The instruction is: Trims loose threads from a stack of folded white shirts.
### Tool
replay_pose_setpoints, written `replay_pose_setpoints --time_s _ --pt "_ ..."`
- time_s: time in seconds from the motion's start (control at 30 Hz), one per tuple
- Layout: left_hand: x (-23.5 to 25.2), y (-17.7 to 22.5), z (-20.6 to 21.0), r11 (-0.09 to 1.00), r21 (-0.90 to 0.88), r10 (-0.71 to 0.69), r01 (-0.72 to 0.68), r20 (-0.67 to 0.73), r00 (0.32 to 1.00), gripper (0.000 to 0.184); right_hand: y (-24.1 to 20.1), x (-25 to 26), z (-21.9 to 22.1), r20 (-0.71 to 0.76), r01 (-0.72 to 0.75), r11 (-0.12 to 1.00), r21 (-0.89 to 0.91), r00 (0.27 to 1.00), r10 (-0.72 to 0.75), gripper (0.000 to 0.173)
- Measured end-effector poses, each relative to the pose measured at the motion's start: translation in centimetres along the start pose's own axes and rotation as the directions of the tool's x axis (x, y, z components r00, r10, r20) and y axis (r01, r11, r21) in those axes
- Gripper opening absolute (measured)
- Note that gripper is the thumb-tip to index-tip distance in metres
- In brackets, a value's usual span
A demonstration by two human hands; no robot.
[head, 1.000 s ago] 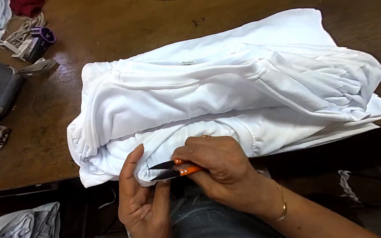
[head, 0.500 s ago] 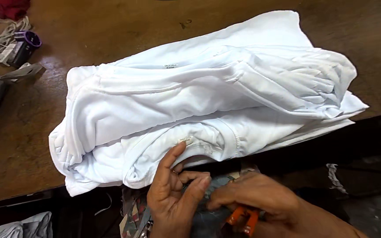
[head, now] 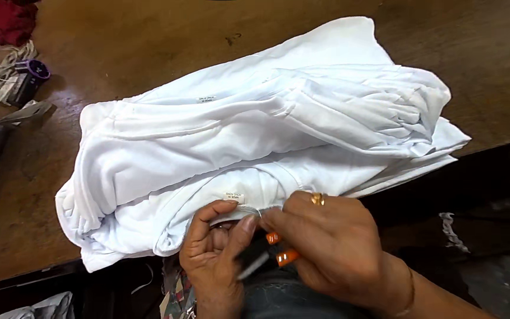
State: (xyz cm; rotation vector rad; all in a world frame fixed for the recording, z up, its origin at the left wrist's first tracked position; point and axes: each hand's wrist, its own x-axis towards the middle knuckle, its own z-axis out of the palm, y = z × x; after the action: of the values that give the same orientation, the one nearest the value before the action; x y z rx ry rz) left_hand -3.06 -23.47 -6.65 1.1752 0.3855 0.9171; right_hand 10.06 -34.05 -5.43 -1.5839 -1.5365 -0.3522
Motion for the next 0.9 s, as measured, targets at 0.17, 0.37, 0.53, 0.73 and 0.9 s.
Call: replay_pose_setpoints --time_s 0.17,0.37,0.53,0.73,0.9 --pt "0.3 -0.3 0.3 1.000 -0.024 -0.019 0.018 -0.031 0.999 0.044 -1.4 -2.6 0.4 0.101 0.055 0.998 0.011 0.993 -0.056 0.018" --pt "-0.2 1.8 0.7 0.984 -0.086 -0.163 0.158 -0.060 0.985 0.050 0.5 -4.3 -1.2 -0.027 -0.213 0.964 -0.157 0.977 0.212 0.043" --pt "-0.7 2.4 0.9 0.976 -0.108 -0.198 0.189 -0.081 0.977 0.054 1.0 -4.0 -0.8 -0.064 -0.144 0.957 -0.250 0.989 0.133 0.037" --pt "-0.9 2.5 1.0 0.975 -0.106 -0.206 0.196 -0.103 0.973 0.057 0.7 -2.7 0.4 -0.090 -0.112 0.972 -0.208 0.991 0.095 0.031" --pt "-1.1 2.4 0.8 0.977 -0.089 -0.204 0.196 -0.092 0.975 0.058 0.9 -2.2 0.7 -0.081 -0.111 0.971 -0.211 0.992 0.096 0.029"
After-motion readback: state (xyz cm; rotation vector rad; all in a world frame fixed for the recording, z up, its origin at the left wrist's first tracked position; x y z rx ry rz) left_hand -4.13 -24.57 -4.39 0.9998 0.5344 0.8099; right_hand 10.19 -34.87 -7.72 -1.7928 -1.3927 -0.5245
